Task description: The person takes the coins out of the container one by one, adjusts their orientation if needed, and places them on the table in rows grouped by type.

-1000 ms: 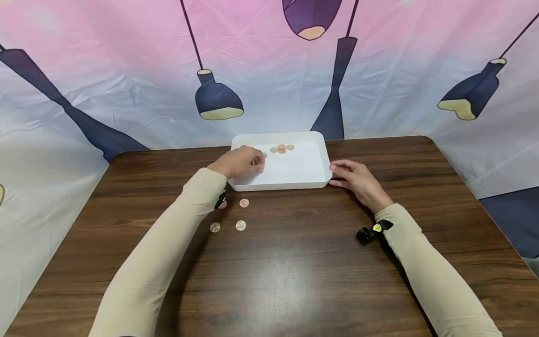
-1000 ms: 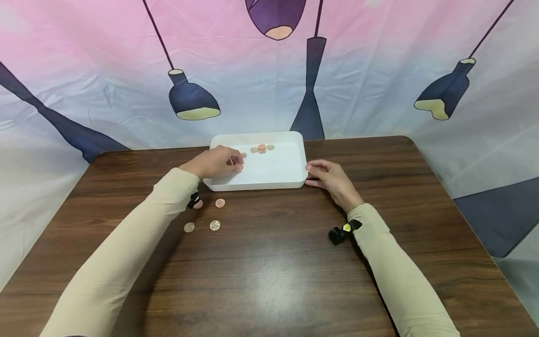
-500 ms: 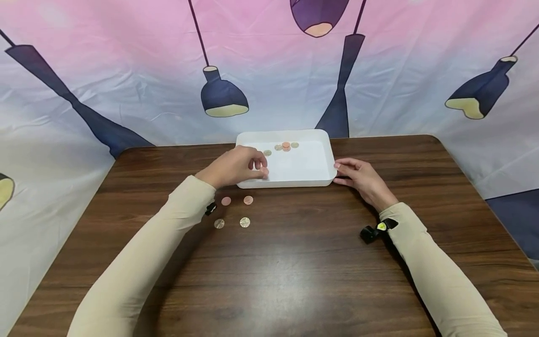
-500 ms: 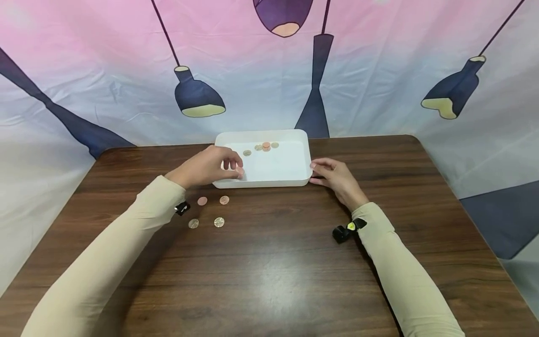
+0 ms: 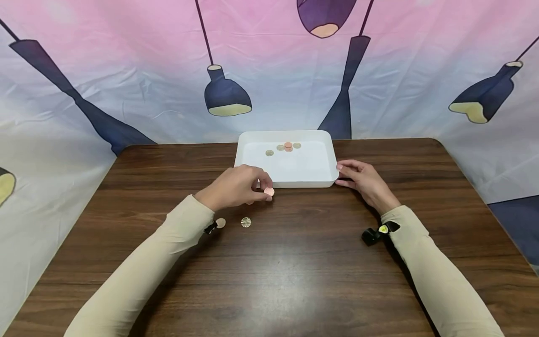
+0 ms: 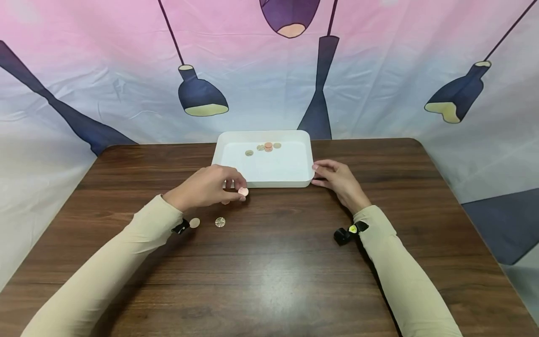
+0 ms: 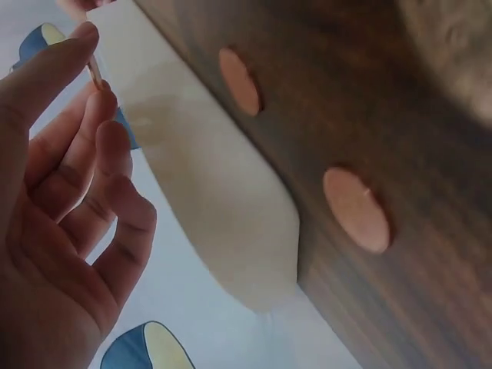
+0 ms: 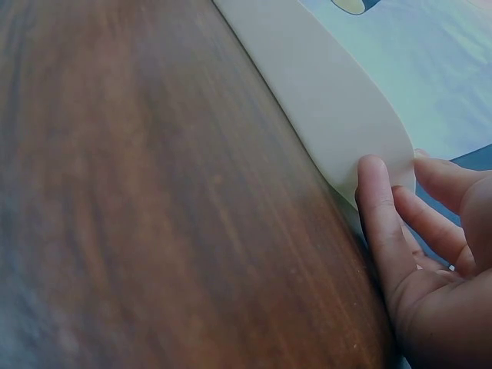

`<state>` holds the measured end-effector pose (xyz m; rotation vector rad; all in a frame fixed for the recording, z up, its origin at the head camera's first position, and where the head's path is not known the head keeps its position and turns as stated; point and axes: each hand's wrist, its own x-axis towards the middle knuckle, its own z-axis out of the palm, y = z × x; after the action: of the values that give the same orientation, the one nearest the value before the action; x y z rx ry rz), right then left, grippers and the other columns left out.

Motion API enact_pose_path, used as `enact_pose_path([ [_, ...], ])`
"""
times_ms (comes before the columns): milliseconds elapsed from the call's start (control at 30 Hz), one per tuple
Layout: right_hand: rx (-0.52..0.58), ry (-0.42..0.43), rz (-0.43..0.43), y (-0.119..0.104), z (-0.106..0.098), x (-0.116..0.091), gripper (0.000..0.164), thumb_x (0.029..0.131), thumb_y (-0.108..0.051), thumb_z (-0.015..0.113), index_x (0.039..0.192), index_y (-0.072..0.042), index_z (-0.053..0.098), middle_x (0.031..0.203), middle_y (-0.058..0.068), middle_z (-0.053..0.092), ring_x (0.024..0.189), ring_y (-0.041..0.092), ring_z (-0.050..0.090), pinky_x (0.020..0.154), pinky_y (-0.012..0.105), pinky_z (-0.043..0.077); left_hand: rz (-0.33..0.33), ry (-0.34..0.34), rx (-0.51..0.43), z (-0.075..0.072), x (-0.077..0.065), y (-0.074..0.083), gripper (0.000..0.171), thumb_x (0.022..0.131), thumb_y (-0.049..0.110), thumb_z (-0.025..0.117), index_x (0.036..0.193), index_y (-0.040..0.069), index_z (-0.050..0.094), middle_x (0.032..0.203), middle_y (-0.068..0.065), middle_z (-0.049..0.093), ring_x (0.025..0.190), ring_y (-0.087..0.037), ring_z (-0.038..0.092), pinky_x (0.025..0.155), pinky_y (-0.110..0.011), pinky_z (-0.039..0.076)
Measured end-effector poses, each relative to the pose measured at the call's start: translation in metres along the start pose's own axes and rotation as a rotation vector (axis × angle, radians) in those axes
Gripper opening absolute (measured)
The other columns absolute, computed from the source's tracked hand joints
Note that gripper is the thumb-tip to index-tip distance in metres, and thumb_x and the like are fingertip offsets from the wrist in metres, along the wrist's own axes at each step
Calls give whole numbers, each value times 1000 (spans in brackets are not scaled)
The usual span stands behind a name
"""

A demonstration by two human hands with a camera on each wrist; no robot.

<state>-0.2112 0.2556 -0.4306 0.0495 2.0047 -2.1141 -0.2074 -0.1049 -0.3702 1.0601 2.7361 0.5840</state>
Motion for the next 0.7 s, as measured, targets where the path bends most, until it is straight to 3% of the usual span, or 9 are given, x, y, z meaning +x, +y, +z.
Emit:
enact_pose_path([
  [100, 5, -1, -5, 1, 0, 0, 47, 109, -14, 61, 145, 13, 47, 114, -1, 65, 98, 9, 68, 93, 24, 62, 37, 24, 77, 7, -1, 2, 16, 91, 35, 86, 99, 24, 78, 88, 15, 68, 78, -6, 59, 66, -29, 52],
  [433, 11, 10, -12, 1, -2, -2, 45, 109, -14, 60, 143, 13, 48, 112, -1, 65, 97, 9, 67, 92, 23, 62, 64, -15, 225, 22, 3, 16, 8, 95, 25, 79, 88, 26, 74, 84, 15, 67, 71, -7, 58, 60, -34, 51],
  [700, 7, 1, -1, 1, 0, 0, 44, 109, -13, 60, 143, 12, 48, 114, -1, 65, 98, 9, 68, 92, 24, 62, 32, -23, 185, 27, 6, 15, 8, 101, 21, 75, 102, 24, 82, 95, 12, 76, 78, -4, 65, 66, -34, 59],
])
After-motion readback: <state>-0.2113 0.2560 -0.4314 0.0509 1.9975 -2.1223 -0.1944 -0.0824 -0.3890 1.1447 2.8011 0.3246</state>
